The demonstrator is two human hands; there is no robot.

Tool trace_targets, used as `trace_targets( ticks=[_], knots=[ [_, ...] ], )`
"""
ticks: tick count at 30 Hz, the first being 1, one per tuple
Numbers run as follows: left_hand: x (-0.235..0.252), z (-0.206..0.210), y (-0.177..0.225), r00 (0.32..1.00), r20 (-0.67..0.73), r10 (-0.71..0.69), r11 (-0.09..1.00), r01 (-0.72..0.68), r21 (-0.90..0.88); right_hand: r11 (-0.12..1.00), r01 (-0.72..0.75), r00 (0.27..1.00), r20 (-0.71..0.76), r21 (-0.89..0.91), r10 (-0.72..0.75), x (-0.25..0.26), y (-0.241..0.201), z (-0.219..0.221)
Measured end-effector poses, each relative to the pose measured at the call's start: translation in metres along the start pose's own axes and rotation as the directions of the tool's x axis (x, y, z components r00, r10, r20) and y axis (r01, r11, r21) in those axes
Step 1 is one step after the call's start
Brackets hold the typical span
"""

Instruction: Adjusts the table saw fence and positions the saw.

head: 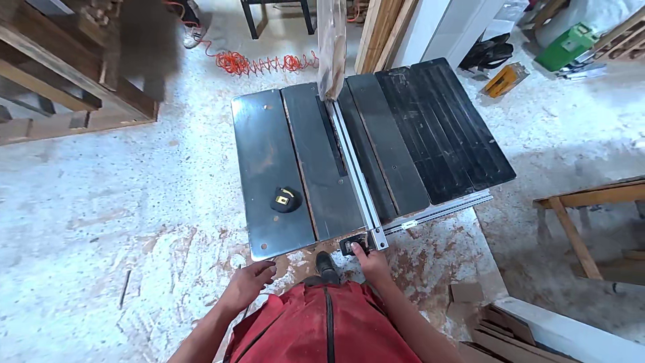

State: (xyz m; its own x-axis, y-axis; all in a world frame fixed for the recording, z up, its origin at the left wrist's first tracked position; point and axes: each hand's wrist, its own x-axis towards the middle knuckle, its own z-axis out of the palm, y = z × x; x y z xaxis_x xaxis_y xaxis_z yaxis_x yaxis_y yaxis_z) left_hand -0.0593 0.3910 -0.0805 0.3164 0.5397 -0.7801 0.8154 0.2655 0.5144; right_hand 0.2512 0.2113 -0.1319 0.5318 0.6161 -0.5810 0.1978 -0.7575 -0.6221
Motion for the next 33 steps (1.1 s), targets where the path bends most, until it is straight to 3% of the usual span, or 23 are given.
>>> trace_targets(
  ticks=[6,12,16,18,21,25,30,33],
  knots=[
    [0.004,0.005,0.013,0.997,0.054,0.063,0.997,-0.066,0.047,0.999,-0.047,0.997,0.059,-0.023,0.048,0.002,0.0,-0.004],
    [0.002,0.002,0.013,0.996,0.046,0.077,0.997,-0.078,0.024,0.996,0.001,0.989,-0.144,0.093,0.012,0.001,0.01,0.015],
    [0.001,0.001,0.011,0.996,0.045,0.073,0.997,-0.075,0.033,0.988,-0.026,0.977,-0.208,0.15,0.058,0.001,0.013,0.018],
    [0.002,0.006,0.02,0.996,0.055,0.075,0.996,-0.077,0.045,0.973,-0.047,0.983,-0.163,0.225,0.085,0.001,0.009,0.015],
    [0.008,0.028,0.045,0.985,0.145,0.091,0.99,-0.105,0.095,0.929,-0.108,0.991,-0.035,0.353,0.128,0.003,0.006,0.008],
    [0.025,0.069,0.09,0.95,0.285,0.126,0.972,-0.176,0.157,0.86,-0.099,0.994,0.02,0.501,0.103,0.003,0.008,0.003],
    [0.045,0.115,0.121,0.954,0.288,0.082,0.98,-0.13,0.149,0.78,-0.091,0.983,-0.07,0.619,0.17,-0.003,0.002,0.007],
    [0.047,0.123,0.124,0.965,0.262,0.014,1.0,-0.016,0.008,0.765,-0.065,0.982,-0.095,0.641,0.163,-0.002,0.003,0.005]
  ],
)
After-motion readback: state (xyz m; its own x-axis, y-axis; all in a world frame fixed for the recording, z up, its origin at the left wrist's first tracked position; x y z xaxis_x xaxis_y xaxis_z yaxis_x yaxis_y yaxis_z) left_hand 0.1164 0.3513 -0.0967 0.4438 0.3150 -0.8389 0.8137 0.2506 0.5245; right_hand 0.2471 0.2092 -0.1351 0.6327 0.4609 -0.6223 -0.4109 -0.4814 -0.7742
